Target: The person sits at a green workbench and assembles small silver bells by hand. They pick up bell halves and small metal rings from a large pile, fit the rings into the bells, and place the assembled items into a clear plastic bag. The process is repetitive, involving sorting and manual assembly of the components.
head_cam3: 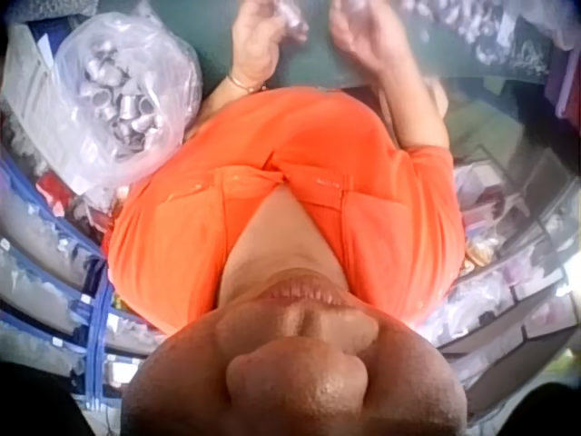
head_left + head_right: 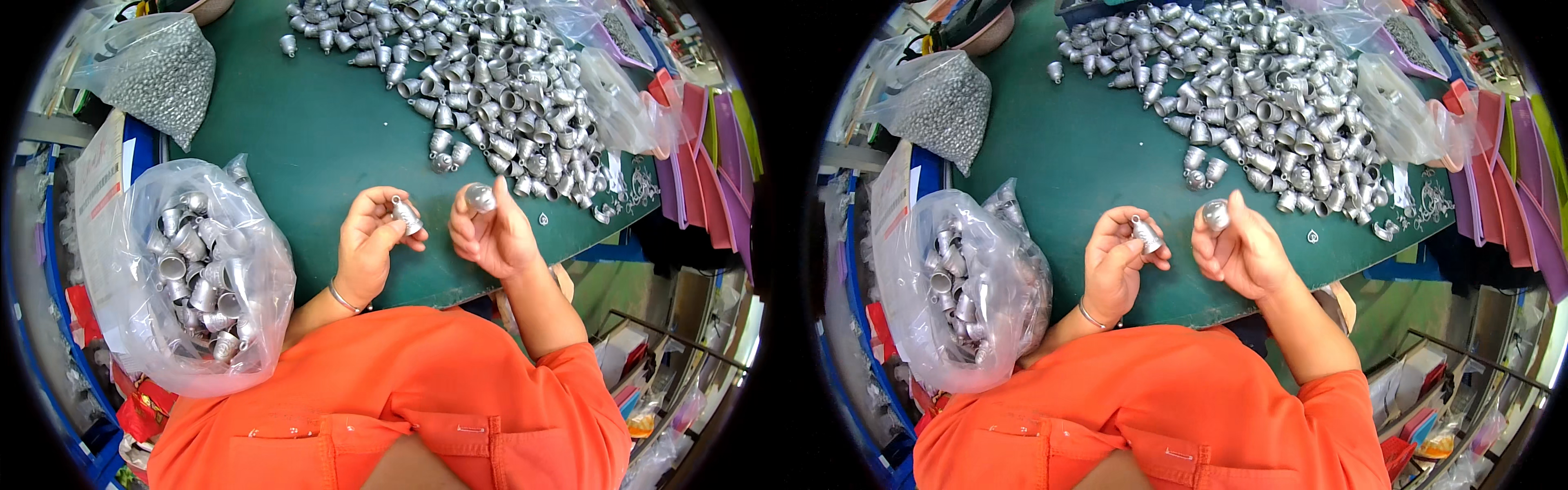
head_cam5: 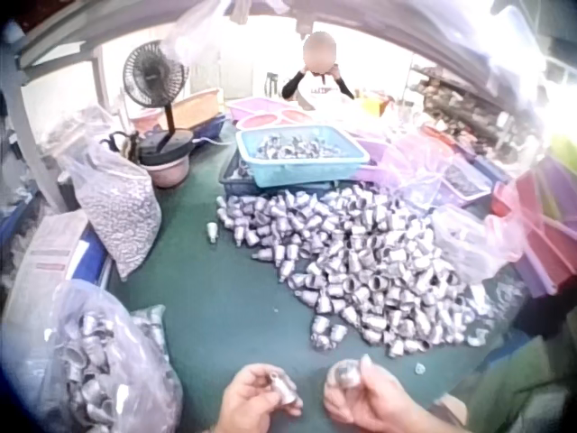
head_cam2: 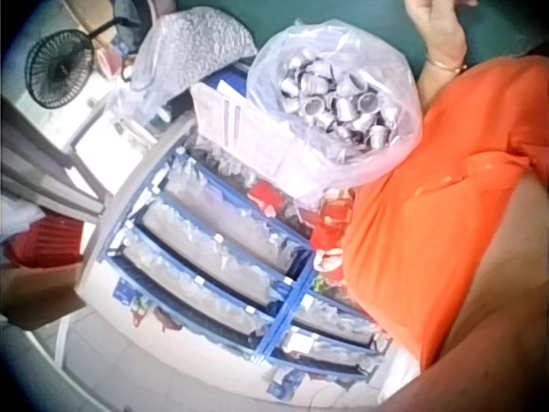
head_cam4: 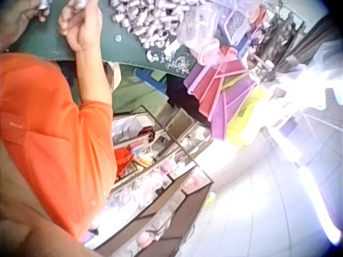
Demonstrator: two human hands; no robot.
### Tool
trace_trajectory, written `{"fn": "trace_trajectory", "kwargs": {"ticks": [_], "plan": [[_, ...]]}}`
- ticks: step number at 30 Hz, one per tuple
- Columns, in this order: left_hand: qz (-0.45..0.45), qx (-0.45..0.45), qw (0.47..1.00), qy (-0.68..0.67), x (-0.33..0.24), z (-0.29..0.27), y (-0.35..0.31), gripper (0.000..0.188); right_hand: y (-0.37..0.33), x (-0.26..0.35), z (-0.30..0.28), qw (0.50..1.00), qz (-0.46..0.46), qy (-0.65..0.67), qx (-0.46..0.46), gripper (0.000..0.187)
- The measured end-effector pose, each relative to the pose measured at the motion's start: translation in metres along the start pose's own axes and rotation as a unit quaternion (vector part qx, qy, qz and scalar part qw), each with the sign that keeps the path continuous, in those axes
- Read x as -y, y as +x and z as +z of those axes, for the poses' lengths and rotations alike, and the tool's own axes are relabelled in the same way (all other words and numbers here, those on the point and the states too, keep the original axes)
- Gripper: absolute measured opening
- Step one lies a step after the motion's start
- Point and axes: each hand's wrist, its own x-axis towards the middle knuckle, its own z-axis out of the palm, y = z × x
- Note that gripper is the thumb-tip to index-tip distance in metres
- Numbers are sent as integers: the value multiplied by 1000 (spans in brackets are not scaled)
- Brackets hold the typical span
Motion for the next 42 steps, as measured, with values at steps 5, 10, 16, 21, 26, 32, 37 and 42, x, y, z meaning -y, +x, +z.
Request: {"fn": "trace_trajectory", "kwargs": {"ticks": [5,10,16,21,26,32,37,42], "plan": [[18,-17,1000,1,-1,-2,-2,30,9,14,20,993,-31,-78,-83,26],[31,-20,999,-5,-2,-1,-3,26,18,110,11,627,-593,-460,-208,26],[22,-4,1000,-2,-1,3,0,27,-11,222,-71,273,-472,-726,-419,22],[21,-14,1000,7,0,-3,-2,28,15,137,-27,429,-461,-713,-309,10],[14,-12,1000,13,-4,-3,-1,28,41,46,-2,468,-296,-817,-162,16],[19,-13,1000,12,-5,-1,-1,27,38,24,-8,418,-262,-857,-149,20],[17,-11,999,26,-5,-2,0,27,24,9,-12,686,-335,-632,-134,33],[18,-13,999,32,-5,-1,0,26,18,6,-6,802,-365,-466,-73,47]]}}
